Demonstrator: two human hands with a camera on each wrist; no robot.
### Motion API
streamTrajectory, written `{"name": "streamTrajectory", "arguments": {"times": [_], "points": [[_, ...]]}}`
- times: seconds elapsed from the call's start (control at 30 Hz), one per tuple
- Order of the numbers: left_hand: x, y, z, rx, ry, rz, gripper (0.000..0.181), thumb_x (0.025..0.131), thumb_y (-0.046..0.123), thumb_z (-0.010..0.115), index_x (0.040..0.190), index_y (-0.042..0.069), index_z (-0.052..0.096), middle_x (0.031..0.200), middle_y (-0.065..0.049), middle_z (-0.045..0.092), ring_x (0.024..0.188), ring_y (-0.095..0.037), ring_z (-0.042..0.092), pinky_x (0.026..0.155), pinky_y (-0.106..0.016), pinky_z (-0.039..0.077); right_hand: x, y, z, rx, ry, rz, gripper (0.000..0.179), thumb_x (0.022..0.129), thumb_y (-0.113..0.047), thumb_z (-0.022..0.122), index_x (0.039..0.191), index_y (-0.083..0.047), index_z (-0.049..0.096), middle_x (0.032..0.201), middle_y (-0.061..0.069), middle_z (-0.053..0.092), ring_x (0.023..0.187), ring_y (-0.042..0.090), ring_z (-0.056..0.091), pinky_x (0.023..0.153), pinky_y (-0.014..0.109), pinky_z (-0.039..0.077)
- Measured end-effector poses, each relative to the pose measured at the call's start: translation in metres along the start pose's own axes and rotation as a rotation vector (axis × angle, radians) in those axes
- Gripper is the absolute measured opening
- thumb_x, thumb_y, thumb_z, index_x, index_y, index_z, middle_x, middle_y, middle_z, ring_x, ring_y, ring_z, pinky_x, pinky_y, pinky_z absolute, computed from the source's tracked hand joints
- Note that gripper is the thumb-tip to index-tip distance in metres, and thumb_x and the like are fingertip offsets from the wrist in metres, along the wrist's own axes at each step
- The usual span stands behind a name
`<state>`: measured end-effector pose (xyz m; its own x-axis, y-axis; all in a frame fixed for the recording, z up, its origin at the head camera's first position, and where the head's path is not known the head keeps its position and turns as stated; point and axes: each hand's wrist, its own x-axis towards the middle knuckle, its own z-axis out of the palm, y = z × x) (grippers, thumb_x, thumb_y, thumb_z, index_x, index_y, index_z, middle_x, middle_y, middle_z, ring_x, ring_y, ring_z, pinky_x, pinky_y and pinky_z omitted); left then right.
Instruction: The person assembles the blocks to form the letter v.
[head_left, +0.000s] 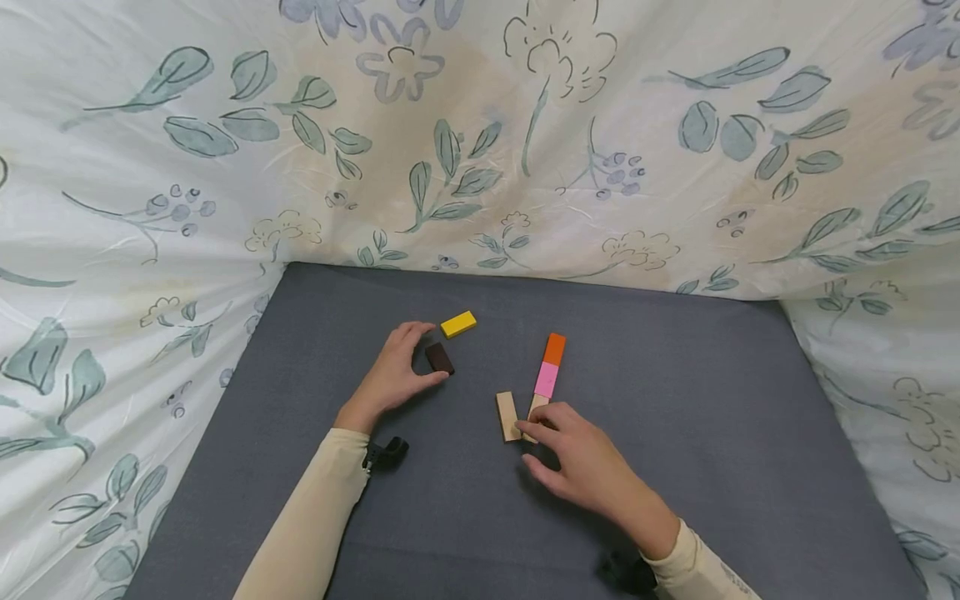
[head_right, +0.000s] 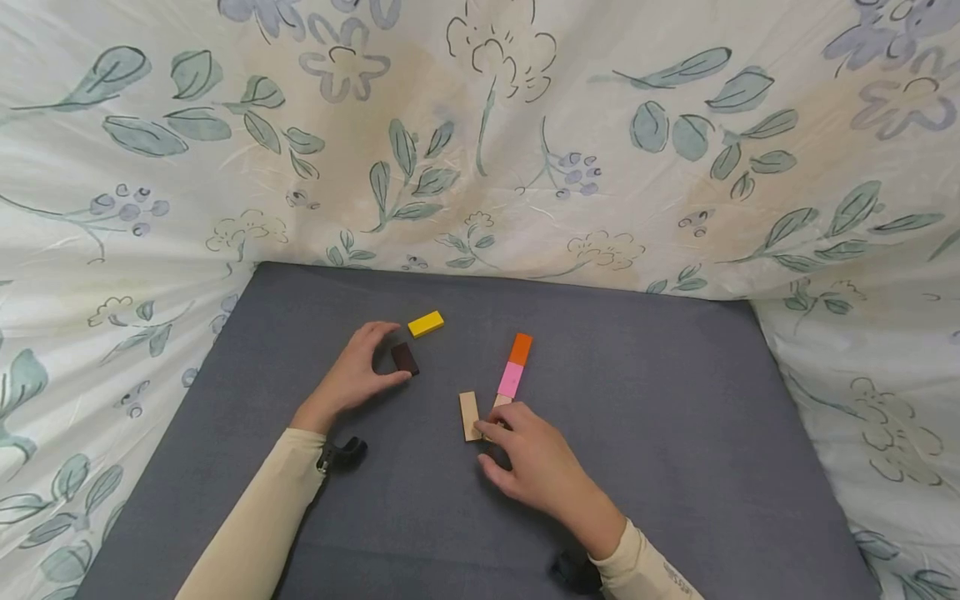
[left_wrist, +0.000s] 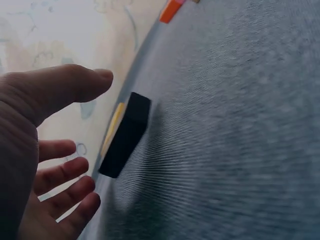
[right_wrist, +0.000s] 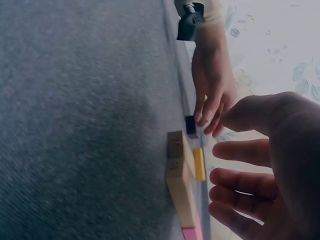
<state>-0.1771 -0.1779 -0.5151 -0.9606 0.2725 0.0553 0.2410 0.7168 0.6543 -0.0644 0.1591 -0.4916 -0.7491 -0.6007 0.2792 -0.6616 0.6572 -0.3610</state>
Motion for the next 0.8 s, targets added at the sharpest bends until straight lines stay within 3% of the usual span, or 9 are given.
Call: {"name": "streamTrajectory", "arguments": {"times": [0.2,0.8], "points": [[0.0005,-0.0032,0.0054,0.017,-0.049,0.005,0.082,0.092,0.033,0.090,0.158,0.006,0.050,0.158,-0.018,0.048,0.144,-0.038,0.046,0.118,-0.057,0.042,0.0020,-0.0026,0.0066,-0.017,-0.036,-0.023,0.035,0.094,-0.027,0.086,0.127,-0.015,0.081,0.119,0.000,0.064,0.108,0.017,0.059,0.080,0.037,0.060],[0.0036,-0.0076,0.0053,0.025,-0.057,0.010,0.067,0.093,0.029,0.090,0.149,0.005,0.061,0.146,-0.015,0.057,0.133,-0.035,0.054,0.114,-0.054,0.045,0.0040,0.0012,0.0091,-0.003,-0.077,-0.017,0.026,0.094,-0.022,0.085,0.118,-0.012,0.085,0.111,-0.004,0.065,0.099,0.013,0.055,0.078,0.034,0.057]]}}
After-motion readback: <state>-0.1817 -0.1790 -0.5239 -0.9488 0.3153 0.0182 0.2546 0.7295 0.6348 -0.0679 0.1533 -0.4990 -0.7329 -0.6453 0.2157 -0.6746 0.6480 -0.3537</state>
